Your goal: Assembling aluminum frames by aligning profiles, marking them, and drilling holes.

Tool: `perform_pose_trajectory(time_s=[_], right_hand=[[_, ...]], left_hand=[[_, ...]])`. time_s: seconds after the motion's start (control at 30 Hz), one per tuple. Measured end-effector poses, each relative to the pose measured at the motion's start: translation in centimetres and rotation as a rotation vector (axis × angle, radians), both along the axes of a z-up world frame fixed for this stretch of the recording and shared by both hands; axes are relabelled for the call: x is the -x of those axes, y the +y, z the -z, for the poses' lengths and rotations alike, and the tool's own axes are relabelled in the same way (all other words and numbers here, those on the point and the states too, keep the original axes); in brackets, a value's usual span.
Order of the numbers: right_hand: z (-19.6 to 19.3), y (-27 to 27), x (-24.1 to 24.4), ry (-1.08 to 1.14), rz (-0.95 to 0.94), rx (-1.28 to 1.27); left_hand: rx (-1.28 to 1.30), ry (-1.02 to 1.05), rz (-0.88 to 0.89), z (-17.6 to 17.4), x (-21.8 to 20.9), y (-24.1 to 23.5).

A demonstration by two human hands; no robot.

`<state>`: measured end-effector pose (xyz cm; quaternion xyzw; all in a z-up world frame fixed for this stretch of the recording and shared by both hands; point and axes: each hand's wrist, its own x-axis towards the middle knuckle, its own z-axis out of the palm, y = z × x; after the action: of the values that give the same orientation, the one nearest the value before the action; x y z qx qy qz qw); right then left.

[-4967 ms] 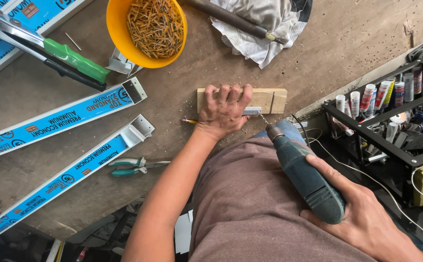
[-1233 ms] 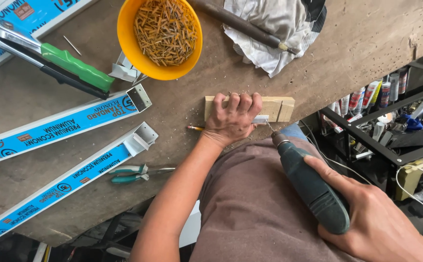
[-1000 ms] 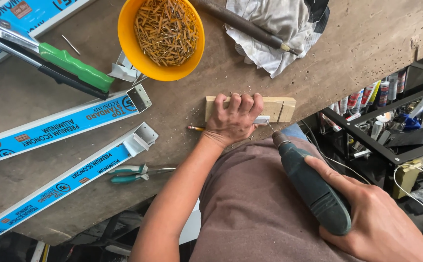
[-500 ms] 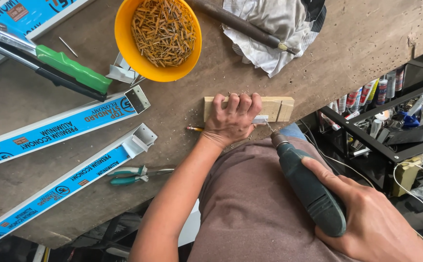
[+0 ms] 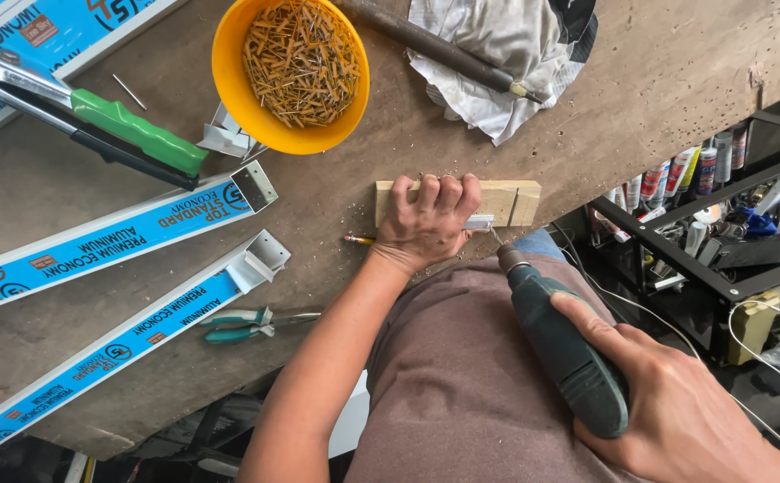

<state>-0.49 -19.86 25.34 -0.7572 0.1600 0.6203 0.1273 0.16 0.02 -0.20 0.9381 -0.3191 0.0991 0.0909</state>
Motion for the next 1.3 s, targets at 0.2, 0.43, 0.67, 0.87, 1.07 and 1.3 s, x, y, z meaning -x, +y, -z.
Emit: perform_pose_trajectory(time_s=[0.2,0.43,0.67,0.87,1.07,1.3], right_hand=[[0.2,-0.1,0.4,-0.007,0.002,0.000],[0.6,-0.1,1.1,-0.072,-0.024,-0.034],[0.5,-0.4,-0.4,0.004,-0.002,-0.057],[-0.3,0.3,-3.4,0.173,0.190,0.192],[0.4,-1.3,-1.6,0.034,0.449,0.119],[1.3,-1.9,3.3,-0.196,-0.472,-0.129]], left_hand=[[-0.013,0.023,0.008,0.1,0.3,-0.1],[-0.018,0.018,0.000,0.0,0.3,-0.1],[0.000,0.006,-0.007,-0.1,0.2,-0.1],[-0.002,0.005,-0.003,0.0,0.0,-0.1],[0.001,-0.003,0.000,0.5,0.2,0.0],[-0.028,0.030,0.030,0.8,0.7,-0.1]])
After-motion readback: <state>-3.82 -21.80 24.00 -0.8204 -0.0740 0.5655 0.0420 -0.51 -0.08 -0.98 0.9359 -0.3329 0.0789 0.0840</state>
